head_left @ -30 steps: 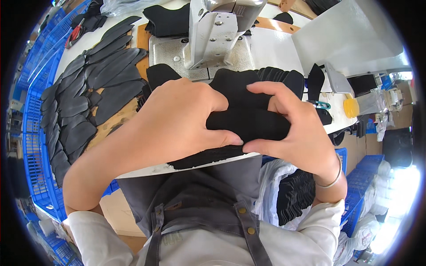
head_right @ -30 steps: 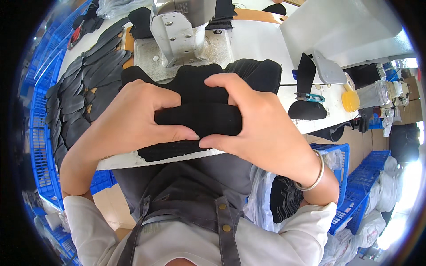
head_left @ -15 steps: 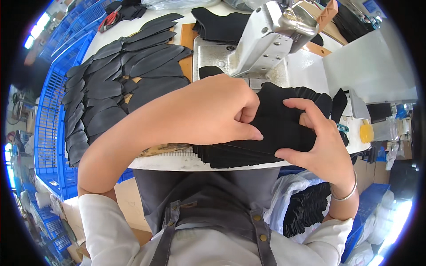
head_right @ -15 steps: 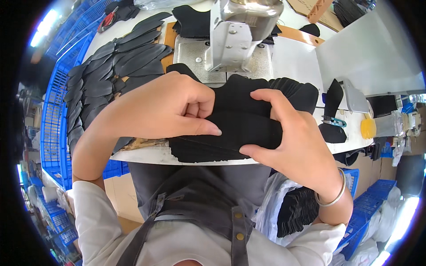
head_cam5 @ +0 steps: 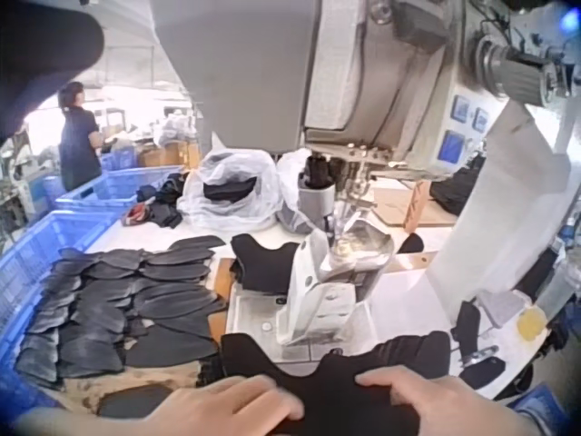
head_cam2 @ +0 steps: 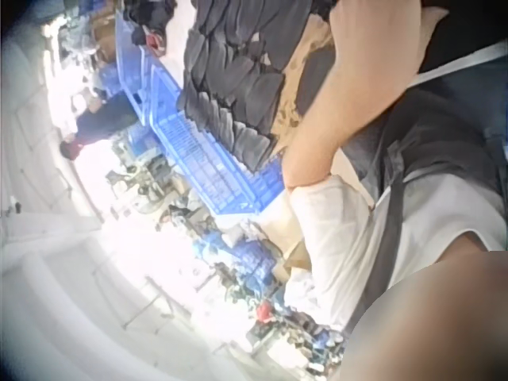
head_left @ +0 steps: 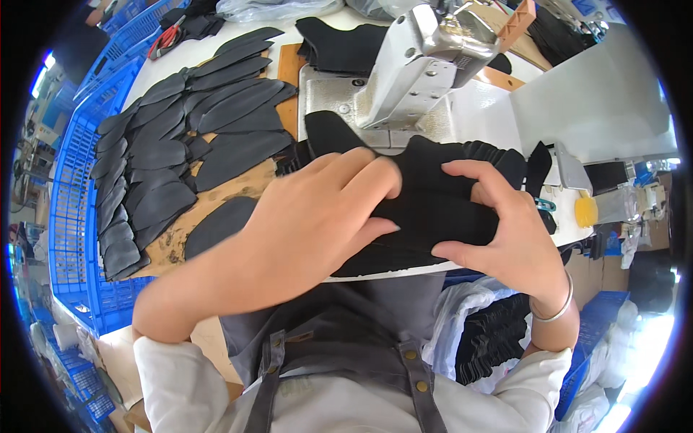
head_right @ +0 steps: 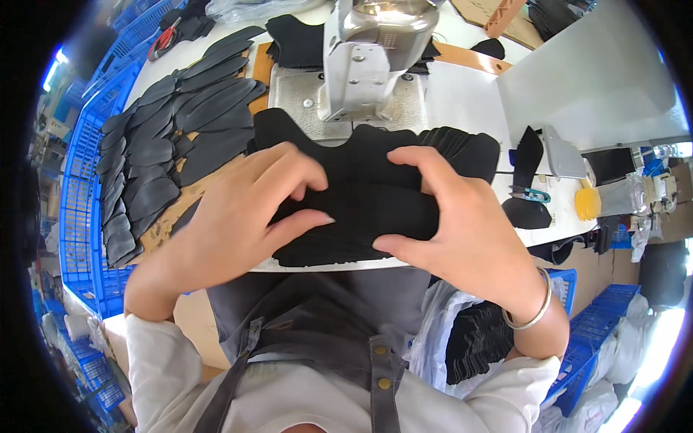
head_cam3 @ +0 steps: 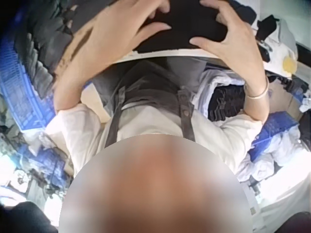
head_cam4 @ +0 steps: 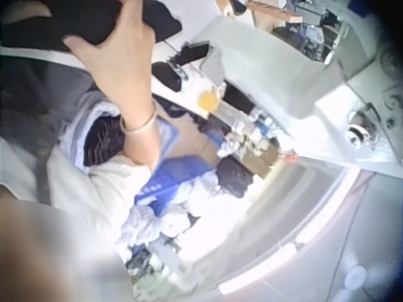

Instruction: Organizing and trimming shoe upper components at a manufacturing workbench.

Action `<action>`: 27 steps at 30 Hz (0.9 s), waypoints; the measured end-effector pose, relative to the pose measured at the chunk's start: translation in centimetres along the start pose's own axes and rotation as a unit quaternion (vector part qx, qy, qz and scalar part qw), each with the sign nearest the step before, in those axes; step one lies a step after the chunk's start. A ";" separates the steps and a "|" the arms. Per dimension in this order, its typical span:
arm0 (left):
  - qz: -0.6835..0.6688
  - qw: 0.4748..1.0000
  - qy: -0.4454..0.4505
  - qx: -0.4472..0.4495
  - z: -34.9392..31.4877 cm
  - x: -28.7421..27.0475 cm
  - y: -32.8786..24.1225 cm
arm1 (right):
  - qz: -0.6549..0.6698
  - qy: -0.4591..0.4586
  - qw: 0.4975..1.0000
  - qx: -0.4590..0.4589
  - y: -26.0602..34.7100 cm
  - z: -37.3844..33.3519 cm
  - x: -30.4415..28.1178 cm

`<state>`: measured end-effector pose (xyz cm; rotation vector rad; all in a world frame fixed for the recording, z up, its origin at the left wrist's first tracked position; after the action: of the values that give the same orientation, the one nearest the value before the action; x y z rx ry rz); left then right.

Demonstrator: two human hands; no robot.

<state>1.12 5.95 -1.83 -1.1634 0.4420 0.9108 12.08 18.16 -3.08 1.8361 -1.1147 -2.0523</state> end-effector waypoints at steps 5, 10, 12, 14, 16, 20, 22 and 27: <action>0.068 0.996 -0.055 0.016 -1.9 -0.8 -0.7 | -0.029 0.049 0.998 -0.011 0.7 0.7 0.3; 0.135 0.986 -0.010 0.094 -1.9 2.1 -4.1 | -0.050 0.078 0.995 -0.042 1.5 0.7 0.2; 0.124 0.987 0.067 0.072 -1.9 5.5 -4.3 | -0.062 0.018 0.995 -0.075 0.9 0.0 -0.5; 0.166 0.981 0.056 0.082 -2.0 6.4 -4.3 | -0.042 -0.030 0.997 -0.051 -0.1 -0.9 -1.9; 0.215 0.971 0.035 0.093 -2.1 6.6 -4.1 | 0.077 0.025 0.996 0.047 -2.3 -0.8 -1.9; 0.212 0.973 0.060 0.069 -2.2 6.8 -3.5 | 0.148 0.038 0.984 0.093 -3.8 -1.0 -1.8; 0.207 0.974 0.065 0.072 -2.1 6.7 -3.6 | 0.162 0.034 0.981 0.101 -4.1 -0.9 -1.7; 0.190 0.977 0.071 0.073 -2.0 6.6 -3.7 | 0.134 0.060 0.983 0.108 -4.4 -0.9 -1.8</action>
<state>8.22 6.20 -5.09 -1.0301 0.8548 1.1057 14.85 21.94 -4.41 1.7577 -1.5087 -1.7065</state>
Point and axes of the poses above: each hand's wrist, its own z-axis towards the middle knuckle, its own x-axis out of the palm, y = z × x, the point moved 8 cm from there along z, towards the middle knuckle, and after that the axes turned 4 degrees about -z, right-handed, at the moved point
